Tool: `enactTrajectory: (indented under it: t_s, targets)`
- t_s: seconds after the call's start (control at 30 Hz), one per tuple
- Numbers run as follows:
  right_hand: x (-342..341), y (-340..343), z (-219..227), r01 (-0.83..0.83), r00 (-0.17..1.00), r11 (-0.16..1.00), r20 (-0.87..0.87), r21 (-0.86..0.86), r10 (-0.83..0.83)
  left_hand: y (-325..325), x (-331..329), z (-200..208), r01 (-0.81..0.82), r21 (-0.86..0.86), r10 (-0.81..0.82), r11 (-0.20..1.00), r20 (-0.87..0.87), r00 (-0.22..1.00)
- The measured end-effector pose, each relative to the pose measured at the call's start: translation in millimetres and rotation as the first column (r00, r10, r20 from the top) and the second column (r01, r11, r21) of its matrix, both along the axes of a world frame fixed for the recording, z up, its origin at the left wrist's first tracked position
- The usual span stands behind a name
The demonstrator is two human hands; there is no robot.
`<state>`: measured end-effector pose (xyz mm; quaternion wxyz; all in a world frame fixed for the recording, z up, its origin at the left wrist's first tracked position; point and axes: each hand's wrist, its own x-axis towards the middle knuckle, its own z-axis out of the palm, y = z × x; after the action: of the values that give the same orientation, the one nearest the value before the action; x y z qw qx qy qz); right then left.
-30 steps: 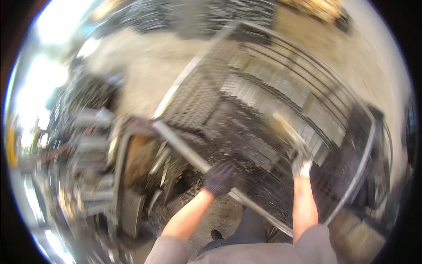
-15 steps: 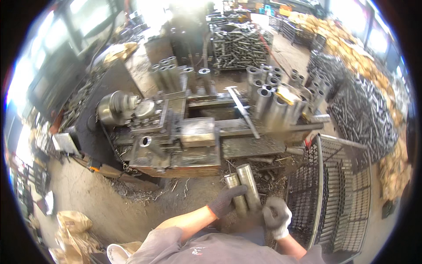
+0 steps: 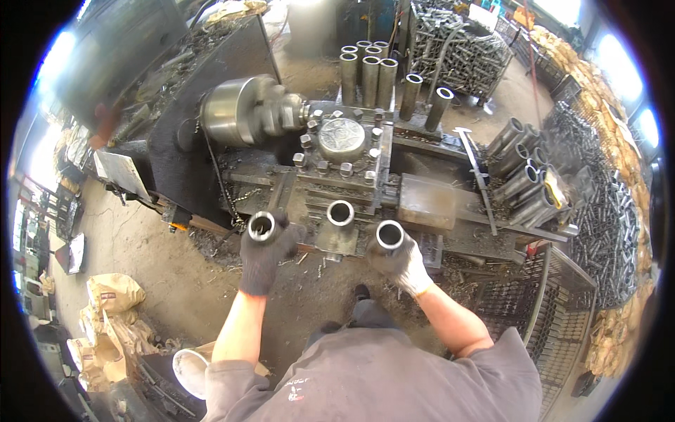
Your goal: The person repeatedly loads cylindrical metal tubes into a CNC lathe chuck, secures them, and removes them after machining. The person places the finished tubes into a nearby metal basket. The process is repeated multiple times throughout the clip.
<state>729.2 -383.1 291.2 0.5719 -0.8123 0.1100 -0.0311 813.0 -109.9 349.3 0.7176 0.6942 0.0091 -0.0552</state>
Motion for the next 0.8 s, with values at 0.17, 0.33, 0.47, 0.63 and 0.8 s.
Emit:
enactTrajectory:
  t_s: [0.17,0.33,0.47,0.63,0.8]
  targets:
    - [44,39,-4,0.149,0.982,0.975,0.141,-0.165,-0.126,4,93,-45,0.126,0.005,-0.126,0.992,-0.001,0.992]
    - [44,72,-21,0.266,0.962,0.93,0.134,-0.252,-0.239,2,133,-85,0.259,0.17,-0.289,0.951,0.189,0.938]
    - [46,90,-23,0.348,0.932,0.874,0.029,-0.338,-0.36,2,130,-86,0.277,0.248,-0.329,0.928,0.2,0.923]
    - [32,64,64,0.043,0.951,0.761,-0.206,-0.647,-0.23,14,135,-77,0.389,0.331,-0.477,0.86,0.246,0.844]
    - [138,33,177,0.052,0.948,0.885,0.301,-0.463,0.102,40,148,-67,0.58,0.308,-0.636,0.754,0.12,0.763]
